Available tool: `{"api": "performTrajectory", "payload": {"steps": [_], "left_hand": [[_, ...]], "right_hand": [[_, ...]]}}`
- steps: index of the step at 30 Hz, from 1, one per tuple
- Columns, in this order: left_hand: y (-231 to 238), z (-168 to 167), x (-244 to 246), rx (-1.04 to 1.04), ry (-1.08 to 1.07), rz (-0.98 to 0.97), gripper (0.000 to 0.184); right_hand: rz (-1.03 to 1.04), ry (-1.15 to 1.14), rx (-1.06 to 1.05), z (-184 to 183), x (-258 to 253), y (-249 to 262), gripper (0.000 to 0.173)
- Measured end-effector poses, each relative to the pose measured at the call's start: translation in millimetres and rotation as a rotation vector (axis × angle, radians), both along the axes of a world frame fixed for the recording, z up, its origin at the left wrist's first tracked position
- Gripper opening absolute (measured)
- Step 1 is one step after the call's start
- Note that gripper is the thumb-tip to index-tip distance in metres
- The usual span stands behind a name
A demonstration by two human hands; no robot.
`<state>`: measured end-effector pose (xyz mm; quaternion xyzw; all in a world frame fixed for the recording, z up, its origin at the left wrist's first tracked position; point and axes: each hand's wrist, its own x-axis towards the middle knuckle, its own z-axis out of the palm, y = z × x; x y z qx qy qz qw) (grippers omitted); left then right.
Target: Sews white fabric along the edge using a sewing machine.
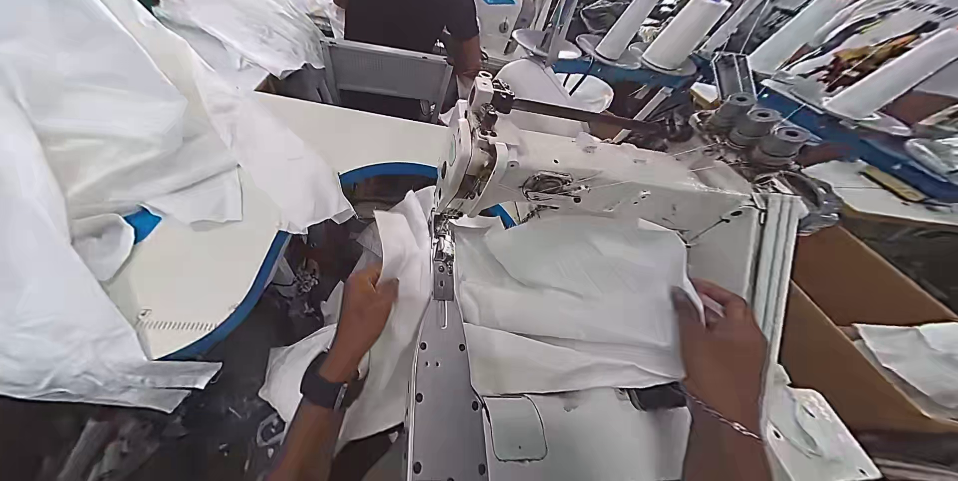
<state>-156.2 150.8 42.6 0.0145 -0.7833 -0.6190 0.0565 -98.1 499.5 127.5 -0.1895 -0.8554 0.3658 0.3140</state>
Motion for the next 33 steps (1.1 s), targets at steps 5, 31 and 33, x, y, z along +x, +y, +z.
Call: {"api": "performTrajectory", "payload": {"steps": [5,31,33], "left_hand": [[34,26,25,-0.633,0.554,-0.046,0.026],[49,-7,-22,-0.515,0.023,-0.192,0.072],[47,-16,-15,-0.534,0.186,-0.169,0.055]], "right_hand": [[0.719,0.095,0.741,-39,-51,-144,0.04],[0.175,-0.387,0.557,-28,-86,-89,0.035],[0.141,-0.323,0.535,-25,-87,-69,0.035]]}}
